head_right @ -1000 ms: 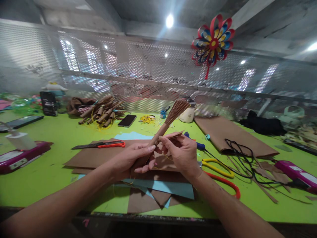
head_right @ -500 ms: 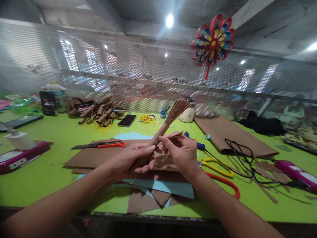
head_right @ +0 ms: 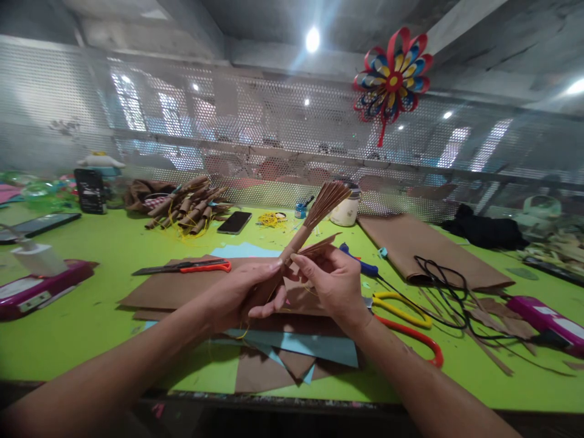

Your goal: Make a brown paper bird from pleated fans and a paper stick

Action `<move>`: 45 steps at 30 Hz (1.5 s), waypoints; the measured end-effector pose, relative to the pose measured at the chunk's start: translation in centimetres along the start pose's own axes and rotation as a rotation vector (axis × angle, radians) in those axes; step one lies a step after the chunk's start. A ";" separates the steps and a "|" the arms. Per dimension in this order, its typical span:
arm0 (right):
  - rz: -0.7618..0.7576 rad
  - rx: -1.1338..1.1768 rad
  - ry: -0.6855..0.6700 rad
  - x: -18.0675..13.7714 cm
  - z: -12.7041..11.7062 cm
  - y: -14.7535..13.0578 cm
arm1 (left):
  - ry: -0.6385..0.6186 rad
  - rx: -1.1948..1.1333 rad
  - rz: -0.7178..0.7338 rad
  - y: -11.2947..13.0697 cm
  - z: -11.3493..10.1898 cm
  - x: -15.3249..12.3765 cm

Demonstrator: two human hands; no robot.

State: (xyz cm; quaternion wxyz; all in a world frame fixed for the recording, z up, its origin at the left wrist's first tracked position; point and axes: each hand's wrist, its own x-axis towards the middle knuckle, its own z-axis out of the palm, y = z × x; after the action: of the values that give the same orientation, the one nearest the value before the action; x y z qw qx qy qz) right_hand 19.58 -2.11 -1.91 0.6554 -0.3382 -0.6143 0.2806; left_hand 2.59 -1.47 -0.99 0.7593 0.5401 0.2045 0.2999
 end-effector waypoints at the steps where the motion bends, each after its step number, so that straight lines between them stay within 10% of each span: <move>1: 0.008 0.004 -0.001 0.0 0.0 -0.1 | 0.005 0.004 0.011 0.0 0.0 0.0; 17: 0.104 0.112 -0.028 0.2 -0.4 1.1 | 0.233 0.116 0.133 -0.2 0.1 0.1; 45: 0.271 0.276 -0.120 0.5 0.1 0.9 | 0.194 0.151 0.176 -0.7 0.2 0.3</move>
State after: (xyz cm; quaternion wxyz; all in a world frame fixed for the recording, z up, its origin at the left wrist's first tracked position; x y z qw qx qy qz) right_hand 19.60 -1.16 -2.28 0.6140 -0.3077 -0.5567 0.4673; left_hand 3.15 -1.55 -1.58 0.6639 0.5801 0.2509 0.3998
